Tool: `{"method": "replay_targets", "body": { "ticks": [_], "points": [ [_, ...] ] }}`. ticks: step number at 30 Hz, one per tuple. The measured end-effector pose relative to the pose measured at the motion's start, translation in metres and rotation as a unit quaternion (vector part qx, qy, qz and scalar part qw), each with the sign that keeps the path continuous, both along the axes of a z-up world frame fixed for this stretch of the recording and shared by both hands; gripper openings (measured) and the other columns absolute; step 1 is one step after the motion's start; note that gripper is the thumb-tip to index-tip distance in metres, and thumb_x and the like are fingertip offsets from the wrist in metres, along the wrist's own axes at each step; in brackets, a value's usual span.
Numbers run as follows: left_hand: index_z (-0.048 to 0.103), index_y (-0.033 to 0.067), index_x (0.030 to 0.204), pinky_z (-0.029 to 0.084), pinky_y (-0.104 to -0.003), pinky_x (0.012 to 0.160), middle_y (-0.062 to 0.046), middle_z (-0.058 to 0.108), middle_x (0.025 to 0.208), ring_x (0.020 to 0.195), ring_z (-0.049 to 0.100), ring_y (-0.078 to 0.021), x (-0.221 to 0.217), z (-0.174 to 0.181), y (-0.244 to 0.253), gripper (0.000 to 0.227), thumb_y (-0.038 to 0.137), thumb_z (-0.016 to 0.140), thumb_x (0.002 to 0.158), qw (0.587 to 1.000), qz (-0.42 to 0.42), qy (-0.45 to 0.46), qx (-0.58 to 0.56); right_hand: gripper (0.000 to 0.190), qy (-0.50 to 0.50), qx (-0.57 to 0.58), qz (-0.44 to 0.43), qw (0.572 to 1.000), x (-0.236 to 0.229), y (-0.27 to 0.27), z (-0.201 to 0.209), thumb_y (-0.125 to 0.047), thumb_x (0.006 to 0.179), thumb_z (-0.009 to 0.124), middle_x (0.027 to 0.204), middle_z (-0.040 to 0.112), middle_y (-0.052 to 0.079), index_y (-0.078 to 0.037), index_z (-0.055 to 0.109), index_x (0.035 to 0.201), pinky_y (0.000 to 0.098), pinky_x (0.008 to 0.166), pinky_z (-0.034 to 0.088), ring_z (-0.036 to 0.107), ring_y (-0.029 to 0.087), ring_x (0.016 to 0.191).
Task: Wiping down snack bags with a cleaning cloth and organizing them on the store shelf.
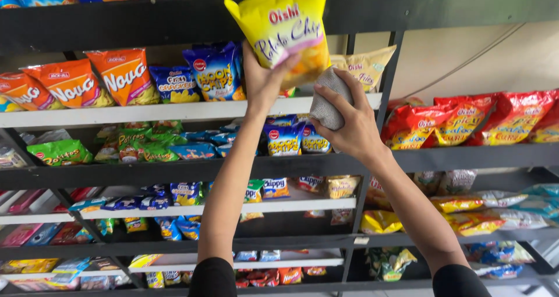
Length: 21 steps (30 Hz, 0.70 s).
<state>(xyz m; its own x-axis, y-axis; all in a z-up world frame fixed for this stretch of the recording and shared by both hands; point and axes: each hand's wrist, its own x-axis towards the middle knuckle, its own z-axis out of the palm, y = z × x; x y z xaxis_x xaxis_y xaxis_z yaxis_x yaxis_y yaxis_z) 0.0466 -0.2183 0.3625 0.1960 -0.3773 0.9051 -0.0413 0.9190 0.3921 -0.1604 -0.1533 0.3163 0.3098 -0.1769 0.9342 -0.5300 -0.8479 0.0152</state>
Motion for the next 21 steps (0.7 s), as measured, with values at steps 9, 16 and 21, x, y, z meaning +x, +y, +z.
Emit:
{"method": "replay_targets", "body": {
  "ticks": [9,16,21],
  "points": [
    [0.051,0.0049,0.121,0.059,-0.028,0.072,-0.008,0.07,0.102,0.083,0.071,-0.0178,-0.024,0.076,-0.06,0.06,0.019,0.09,0.078,0.986,0.106,0.019,-0.131,0.067,-0.011,-0.068,-0.026,0.997,-0.018,-0.068,0.057,-0.022,0.079,0.087,0.152,0.039,0.02,-0.017,0.063,0.141,0.0505,0.101,0.055,0.054,0.044,0.134],
    [0.047,0.007,0.129,0.061,-0.031,0.069,-0.01,0.072,0.102,0.08,0.074,-0.0205,-0.03,0.121,-0.11,0.075,0.038,0.092,0.077,0.966,0.201,0.028,-0.159,0.065,-0.01,-0.122,-0.02,0.992,-0.023,-0.117,0.098,-0.021,0.081,0.088,0.154,0.037,0.018,-0.016,0.065,0.142,0.0521,0.108,0.053,0.051,0.044,0.135],
    [0.055,0.0053,0.11,0.061,-0.032,0.066,-0.011,0.073,0.091,0.074,0.073,-0.0198,-0.031,0.148,-0.122,0.049,0.034,0.086,0.084,0.941,0.248,0.02,-0.23,0.068,0.006,-0.125,-0.02,0.992,-0.033,-0.136,0.103,-0.019,0.08,0.09,0.155,0.037,0.016,-0.017,0.064,0.143,0.0523,0.108,0.055,0.053,0.043,0.134]
  ]
}}
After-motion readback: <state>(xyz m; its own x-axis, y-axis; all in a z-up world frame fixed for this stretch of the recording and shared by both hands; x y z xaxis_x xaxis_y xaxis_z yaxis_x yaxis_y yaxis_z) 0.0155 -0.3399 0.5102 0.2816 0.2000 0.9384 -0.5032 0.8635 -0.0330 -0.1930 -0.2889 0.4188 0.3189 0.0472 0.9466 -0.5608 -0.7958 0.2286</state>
